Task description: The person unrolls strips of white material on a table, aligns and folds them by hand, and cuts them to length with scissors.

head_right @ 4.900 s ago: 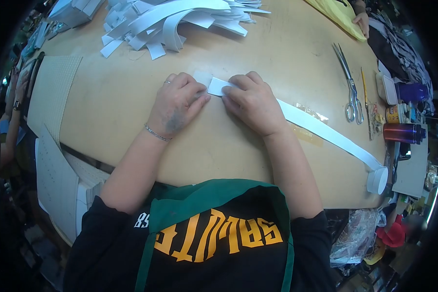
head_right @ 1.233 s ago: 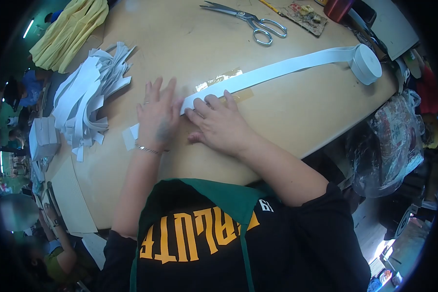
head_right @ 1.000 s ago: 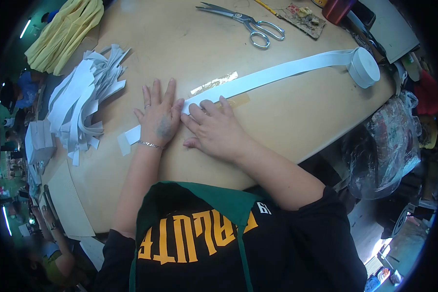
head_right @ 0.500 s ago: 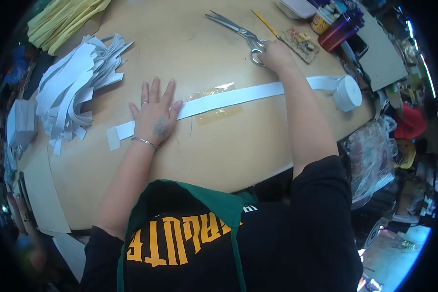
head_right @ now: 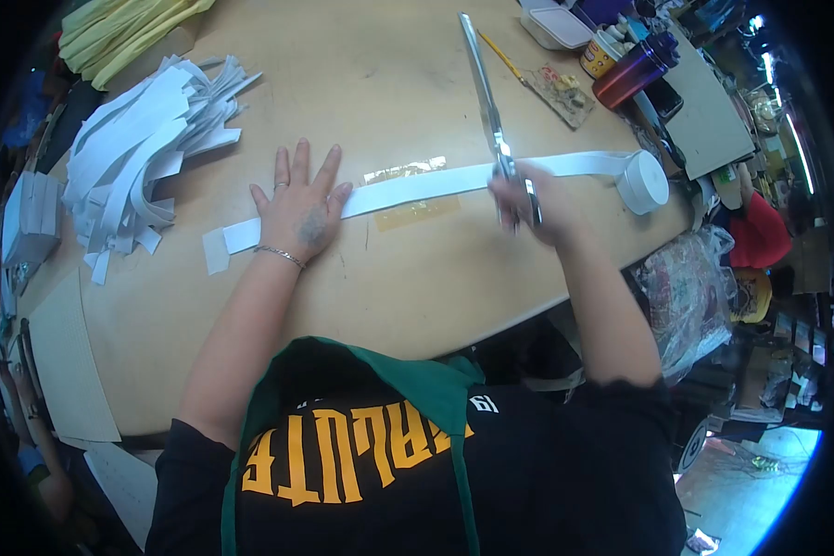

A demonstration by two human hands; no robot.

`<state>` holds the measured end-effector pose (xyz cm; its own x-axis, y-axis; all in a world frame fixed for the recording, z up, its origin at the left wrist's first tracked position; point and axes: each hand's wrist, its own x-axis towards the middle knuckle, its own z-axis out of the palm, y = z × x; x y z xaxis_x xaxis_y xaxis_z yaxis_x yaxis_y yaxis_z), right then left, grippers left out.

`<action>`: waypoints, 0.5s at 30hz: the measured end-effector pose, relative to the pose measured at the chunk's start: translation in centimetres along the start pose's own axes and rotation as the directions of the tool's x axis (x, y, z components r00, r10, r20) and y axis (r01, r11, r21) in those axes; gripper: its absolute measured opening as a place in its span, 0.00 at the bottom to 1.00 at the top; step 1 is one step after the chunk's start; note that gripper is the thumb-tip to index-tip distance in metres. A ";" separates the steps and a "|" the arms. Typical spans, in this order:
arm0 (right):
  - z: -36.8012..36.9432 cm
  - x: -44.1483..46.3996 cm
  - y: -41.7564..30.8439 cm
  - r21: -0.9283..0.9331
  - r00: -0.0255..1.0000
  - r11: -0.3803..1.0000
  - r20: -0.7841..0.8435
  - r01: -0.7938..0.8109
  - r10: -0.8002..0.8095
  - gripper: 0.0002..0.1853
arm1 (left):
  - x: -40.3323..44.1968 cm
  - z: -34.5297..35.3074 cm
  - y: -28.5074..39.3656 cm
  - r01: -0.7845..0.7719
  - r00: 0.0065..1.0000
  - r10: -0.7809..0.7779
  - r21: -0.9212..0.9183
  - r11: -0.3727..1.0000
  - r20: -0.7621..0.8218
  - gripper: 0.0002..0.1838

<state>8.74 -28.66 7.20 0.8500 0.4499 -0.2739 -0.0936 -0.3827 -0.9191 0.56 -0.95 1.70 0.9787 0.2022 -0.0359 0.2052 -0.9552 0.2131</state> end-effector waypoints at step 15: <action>8.0 -15.7 2.9 0.022 0.843 0.913 0.392 -0.408 0.368 0.32 | 0.2 0.5 -0.2 -0.007 1.000 0.007 -0.017 1.000 -0.016 0.27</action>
<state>-9.02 -30.43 6.54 0.4790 0.5551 -0.6800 -0.4436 -0.5154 -0.7332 0.71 -0.82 1.15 0.9799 0.1988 -0.0187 0.1978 -0.9529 0.2301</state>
